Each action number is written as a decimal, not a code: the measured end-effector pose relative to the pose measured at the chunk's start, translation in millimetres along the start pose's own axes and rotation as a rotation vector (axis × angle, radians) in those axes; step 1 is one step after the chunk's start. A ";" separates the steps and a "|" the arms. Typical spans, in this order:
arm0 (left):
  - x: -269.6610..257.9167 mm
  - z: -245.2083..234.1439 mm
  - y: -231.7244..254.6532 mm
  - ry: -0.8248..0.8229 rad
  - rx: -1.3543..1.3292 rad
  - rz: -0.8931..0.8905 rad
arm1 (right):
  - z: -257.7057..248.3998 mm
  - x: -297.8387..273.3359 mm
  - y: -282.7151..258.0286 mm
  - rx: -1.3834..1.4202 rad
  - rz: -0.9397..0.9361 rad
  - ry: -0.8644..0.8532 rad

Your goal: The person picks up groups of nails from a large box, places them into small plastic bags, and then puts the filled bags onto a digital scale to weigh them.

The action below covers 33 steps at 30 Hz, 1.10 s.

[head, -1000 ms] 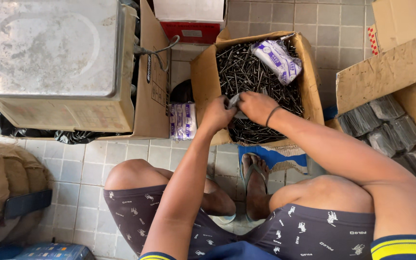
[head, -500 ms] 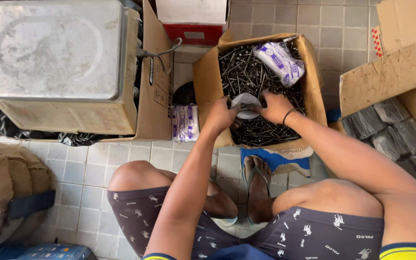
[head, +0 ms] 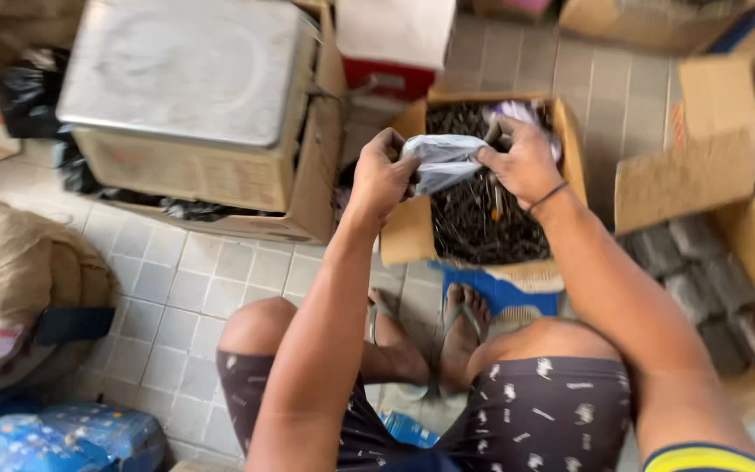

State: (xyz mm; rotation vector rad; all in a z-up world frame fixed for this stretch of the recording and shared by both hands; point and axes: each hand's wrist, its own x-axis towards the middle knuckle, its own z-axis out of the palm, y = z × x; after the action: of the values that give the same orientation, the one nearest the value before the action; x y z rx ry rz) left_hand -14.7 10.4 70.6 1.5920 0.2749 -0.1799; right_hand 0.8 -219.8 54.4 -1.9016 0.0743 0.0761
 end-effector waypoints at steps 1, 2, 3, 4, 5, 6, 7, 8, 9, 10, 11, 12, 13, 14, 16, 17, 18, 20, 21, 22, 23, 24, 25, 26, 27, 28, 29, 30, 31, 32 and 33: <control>3.4 -11.3 20.6 0.042 -0.014 0.041 | 0.7 1.8 -16.6 -0.002 -0.055 -0.026; 5.8 -23.4 42.6 0.044 0.079 0.118 | 1.0 3.8 -33.9 -0.047 -0.118 -0.003; 1.9 -35.7 58.6 0.041 0.188 0.170 | 3.3 -3.0 -43.3 -0.079 -0.159 0.022; -8.3 -45.3 79.2 0.080 0.190 0.188 | 7.3 2.4 -63.6 -0.068 -0.192 -0.002; -23.4 -51.0 92.8 0.096 0.145 0.202 | 8.8 -0.6 -78.7 -0.027 -0.191 -0.027; -37.4 -56.9 105.2 0.111 0.100 0.218 | 11.3 -2.8 -92.8 0.015 -0.188 -0.052; -53.7 -66.2 119.1 0.133 0.094 0.222 | 14.9 -5.8 -108.7 0.012 -0.201 -0.071; -69.7 -75.8 132.3 0.124 -0.014 0.194 | 19.5 -8.7 -124.2 0.010 -0.221 -0.126; -87.7 -84.3 143.0 0.114 -0.129 0.161 | 23.3 -13.7 -138.7 0.001 -0.237 -0.186; -97.0 -92.9 141.4 0.137 -0.142 0.162 | 31.1 -21.0 -146.8 -0.007 -0.245 -0.209; -98.3 -102.0 146.6 0.162 -0.211 0.161 | 38.3 -20.0 -159.8 0.064 -0.197 -0.243; -97.6 -111.1 152.1 0.185 -0.281 0.161 | 45.4 -17.1 -172.8 0.134 -0.146 -0.277; -95.4 -119.4 155.0 0.199 -0.291 0.173 | 54.7 -28.7 -202.8 0.127 -0.162 -0.289; -91.1 -127.2 157.3 0.261 -0.324 0.175 | 64.0 -38.9 -231.2 0.034 -0.056 -0.209; -88.0 -135.8 145.7 0.344 -0.369 0.134 | 83.7 -43.2 -245.3 -0.076 0.081 -0.158; -85.4 -143.6 148.9 0.398 -0.474 0.186 | 96.4 -29.5 -247.4 0.035 -0.097 -0.168; -81.4 -150.4 153.4 0.451 -0.580 0.240 | 108.3 -14.3 -250.3 0.152 -0.274 -0.181; -75.1 -170.3 153.6 0.494 -0.602 0.265 | 134.7 4.3 -254.8 0.182 -0.313 -0.216; -72.0 -172.4 152.9 0.508 -0.650 0.283 | 139.6 12.0 -256.1 0.181 -0.353 -0.226; -65.7 -177.1 162.9 0.516 -0.651 0.284 | 146.7 17.2 -265.1 0.182 -0.354 -0.234; -59.7 -184.1 168.6 0.566 -0.654 0.320 | 157.6 23.0 -272.8 0.281 -0.421 -0.238; -53.3 -191.8 174.3 0.616 -0.656 0.357 | 169.2 28.9 -280.6 0.382 -0.486 -0.243; -47.3 -197.8 178.3 0.631 -0.654 0.361 | 178.2 36.7 -287.0 0.387 -0.488 -0.257; -41.3 -203.1 182.9 0.632 -0.656 0.364 | 186.4 44.6 -293.7 0.404 -0.472 -0.212; -33.0 -207.0 188.4 0.626 -0.655 0.369 | 192.7 53.9 -300.0 0.422 -0.457 -0.159; -20.7 -212.3 192.3 0.634 -0.652 0.375 | 201.7 64.2 -307.6 0.428 -0.460 -0.166; -11.1 -216.7 191.4 0.663 -0.630 0.420 | 211.0 71.1 -311.6 0.504 -0.492 -0.151; -1.9 -221.2 190.2 0.692 -0.607 0.464 | 220.6 77.6 -315.4 0.581 -0.523 -0.136; 6.8 -225.7 189.9 0.703 -0.607 0.465 | 226.8 85.1 -317.6 0.583 -0.522 -0.147; 15.3 -230.3 189.8 0.695 -0.610 0.461 | 232.9 92.4 -319.9 0.560 -0.471 -0.121; 24.5 -234.6 190.9 0.682 -0.613 0.460 | 238.2 100.0 -323.0 0.537 -0.423 -0.090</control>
State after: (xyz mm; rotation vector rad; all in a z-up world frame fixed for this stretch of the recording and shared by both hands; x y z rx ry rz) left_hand 50.4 241.3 256.4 1.0167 0.4283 0.7534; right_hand 125.5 109.1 271.9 -1.3420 -0.3378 -0.1346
